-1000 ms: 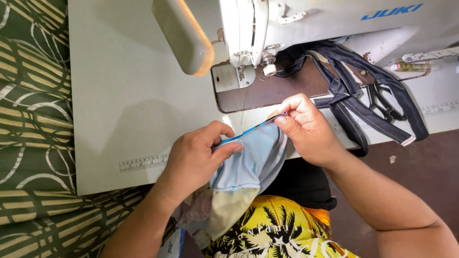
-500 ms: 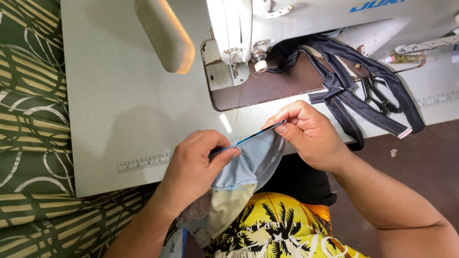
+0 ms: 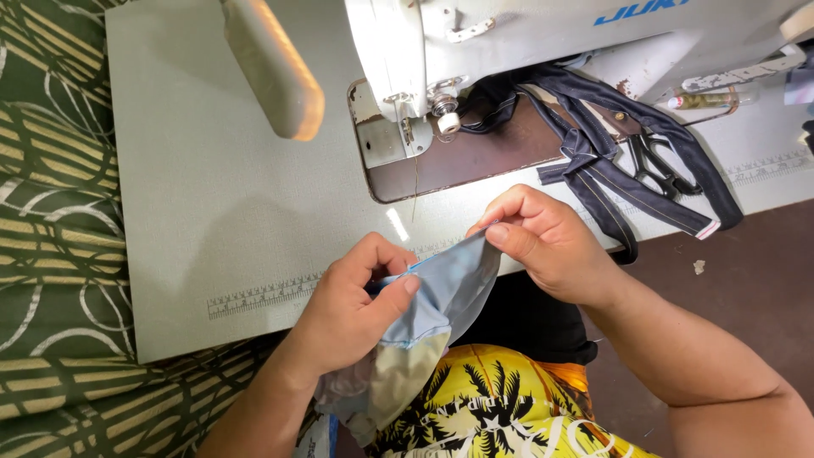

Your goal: The person is measuring, cutting, and aligning black fabric strips to a garment on a sewing machine table.

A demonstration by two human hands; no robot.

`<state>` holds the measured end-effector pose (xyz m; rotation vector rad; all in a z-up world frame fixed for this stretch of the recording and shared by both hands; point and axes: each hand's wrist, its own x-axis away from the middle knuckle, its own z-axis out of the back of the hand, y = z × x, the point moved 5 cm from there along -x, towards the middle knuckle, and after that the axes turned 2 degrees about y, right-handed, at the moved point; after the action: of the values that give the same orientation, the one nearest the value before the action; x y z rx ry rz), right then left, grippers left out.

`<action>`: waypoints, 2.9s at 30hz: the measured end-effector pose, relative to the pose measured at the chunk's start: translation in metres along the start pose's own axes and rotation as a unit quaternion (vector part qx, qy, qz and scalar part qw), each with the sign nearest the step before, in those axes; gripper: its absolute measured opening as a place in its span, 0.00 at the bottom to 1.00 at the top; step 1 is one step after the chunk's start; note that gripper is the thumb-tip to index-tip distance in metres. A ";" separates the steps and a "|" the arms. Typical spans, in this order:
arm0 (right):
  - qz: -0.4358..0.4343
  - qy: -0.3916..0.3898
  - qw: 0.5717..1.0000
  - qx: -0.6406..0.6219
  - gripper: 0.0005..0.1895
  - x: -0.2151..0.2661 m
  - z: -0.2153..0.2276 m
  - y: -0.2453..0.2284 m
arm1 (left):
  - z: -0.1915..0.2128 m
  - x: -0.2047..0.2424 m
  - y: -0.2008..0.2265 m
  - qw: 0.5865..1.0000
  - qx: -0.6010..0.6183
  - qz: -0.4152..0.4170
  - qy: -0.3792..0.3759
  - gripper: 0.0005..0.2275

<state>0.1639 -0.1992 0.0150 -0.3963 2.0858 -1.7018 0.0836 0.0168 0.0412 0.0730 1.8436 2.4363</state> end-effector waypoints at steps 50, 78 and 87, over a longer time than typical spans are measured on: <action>0.207 0.000 0.868 0.451 0.12 0.035 0.028 -0.026 | -0.007 -0.004 0.017 0.991 -0.019 -0.127 -0.023 0.04; -0.450 -0.093 0.411 0.787 0.37 -0.037 0.155 -0.080 | 0.031 -0.020 -0.030 0.982 -0.120 -0.066 0.131 0.03; -0.494 -0.035 0.646 0.581 0.28 -0.031 0.142 -0.080 | 0.029 -0.021 -0.031 0.985 -0.119 -0.054 0.116 0.02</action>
<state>0.2564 -0.3234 0.0739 -1.1825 0.1659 -3.0323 0.1081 0.0510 0.0198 -0.3320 1.5675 2.6596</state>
